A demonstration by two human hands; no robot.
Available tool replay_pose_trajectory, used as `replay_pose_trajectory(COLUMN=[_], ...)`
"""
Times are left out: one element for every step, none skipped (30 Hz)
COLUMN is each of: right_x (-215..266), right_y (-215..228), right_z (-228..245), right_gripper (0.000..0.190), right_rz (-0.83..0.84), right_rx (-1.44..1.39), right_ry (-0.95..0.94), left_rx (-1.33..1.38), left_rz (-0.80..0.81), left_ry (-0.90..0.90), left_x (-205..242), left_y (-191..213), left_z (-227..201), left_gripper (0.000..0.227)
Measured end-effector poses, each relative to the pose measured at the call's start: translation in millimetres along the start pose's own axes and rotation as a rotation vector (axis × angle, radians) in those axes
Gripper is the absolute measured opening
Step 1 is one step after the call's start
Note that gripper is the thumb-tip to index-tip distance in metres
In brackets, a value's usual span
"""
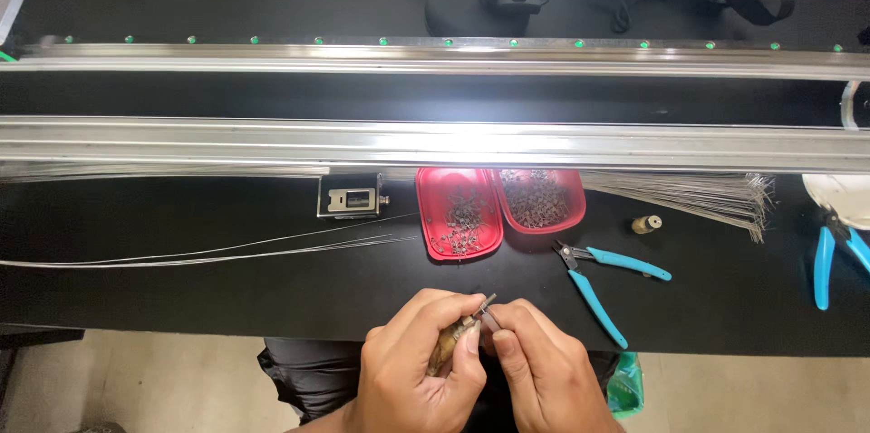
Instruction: The person repeatedly picks small metal pieces from a red tray, inserts them into a cylindrical component held in the left hand, and uses pliers to crimp or secure each piece. The process is repeated for multiple pieces throughout the clip.
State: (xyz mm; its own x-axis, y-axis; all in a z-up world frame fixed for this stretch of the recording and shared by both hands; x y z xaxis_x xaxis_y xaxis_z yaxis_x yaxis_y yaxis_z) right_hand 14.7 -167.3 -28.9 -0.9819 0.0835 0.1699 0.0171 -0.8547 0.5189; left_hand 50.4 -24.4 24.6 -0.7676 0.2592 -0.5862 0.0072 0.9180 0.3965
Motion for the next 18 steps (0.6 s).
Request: replay_pose_trajectory(right_x=[-1, -2, 0, -1, 0, 1, 1, -1, -1, 0, 0, -1, 0, 0, 0, 1, 1, 1], right_y=[-2, -3, -4, -5, -5, -5, -4, -4, -4, -5, -6, -6, -6, -6, -6, -5, -5, -5], right_z=[-6, -6, -7, -8, -4, -1, 0, -3, -7, -9, -13, -17, -16, -16, -17, -18, -20, -22], right_gripper=[0.036, 0.034, 0.032, 0.032, 0.032, 0.032, 0.032, 0.033, 0.034, 0.034, 0.034, 0.035, 0.035, 0.035, 0.036, 0.036, 0.035, 0.035], right_rz=[0.000, -0.025, -0.046, -0.041, -0.058, -0.075, -0.071, -0.053, -0.034, -0.030, -0.028, -0.026, -0.025, -0.013, -0.004, -0.004, 0.004, 0.013], right_rx=[0.001, 0.023, 0.046, 0.047, 0.093, 0.139, 0.142, 0.118, 0.095, 0.097, 0.111, 0.125, 0.127, 0.129, 0.130, 0.132, 0.146, 0.160], right_ry=[0.001, 0.082, 0.160, 0.158, 0.217, 0.276, 0.276, 0.207, 0.138, 0.138, 0.112, 0.085, 0.085, 0.071, 0.056, 0.054, 0.050, 0.047], left_rx=[0.000, 0.030, 0.060, 0.060, 0.163, 0.267, 0.267, 0.285, 0.304, 0.304, 0.264, 0.224, 0.225, 0.207, 0.190, 0.192, 0.200, 0.207], left_rz=[-0.002, 0.025, 0.051, 0.049, 0.091, 0.132, 0.128, 0.127, 0.127, 0.124, 0.108, 0.092, 0.090, 0.093, 0.097, 0.098, 0.112, 0.127], left_ry=[0.000, 0.012, 0.030, 0.036, 0.126, 0.216, 0.219, 0.266, 0.314, 0.317, 0.229, 0.140, 0.141, 0.108, 0.074, 0.074, 0.076, 0.078], left_x=[-1, -1, 0, 0, 1, 2, 2, 3, 5, 6, 2, -1, -1, -2, -4, -3, -2, -1], left_y=[1, 0, -1, 2, 0, -2, -2, -3, -4, -4, -1, 1, 2, 2, 2, 2, 1, 0], left_z=[1, 3, 5, 7, 13, 19, 20, 23, 26, 25, 20, 14, 14, 11, 9, 9, 10, 11], left_gripper=[0.021, 0.019, 0.018, 0.018, 0.017, 0.016, 0.016, 0.017, 0.017, 0.017, 0.017, 0.018, 0.018, 0.018, 0.018, 0.018, 0.018, 0.018])
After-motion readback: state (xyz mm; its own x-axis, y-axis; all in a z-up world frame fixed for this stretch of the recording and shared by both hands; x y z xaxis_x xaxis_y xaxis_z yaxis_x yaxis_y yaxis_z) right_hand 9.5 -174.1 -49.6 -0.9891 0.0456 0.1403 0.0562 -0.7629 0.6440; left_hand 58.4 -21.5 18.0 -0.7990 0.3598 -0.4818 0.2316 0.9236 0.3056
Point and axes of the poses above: each hand's wrist, its own x-axis away from the middle knuckle, its own y-axis out of the back of the hand, z = x × y, the point moved 7 cm from there along -x, towards the middle knuckle, and after that the axes turned 10 degrees about -y, right-handed, at the moved point
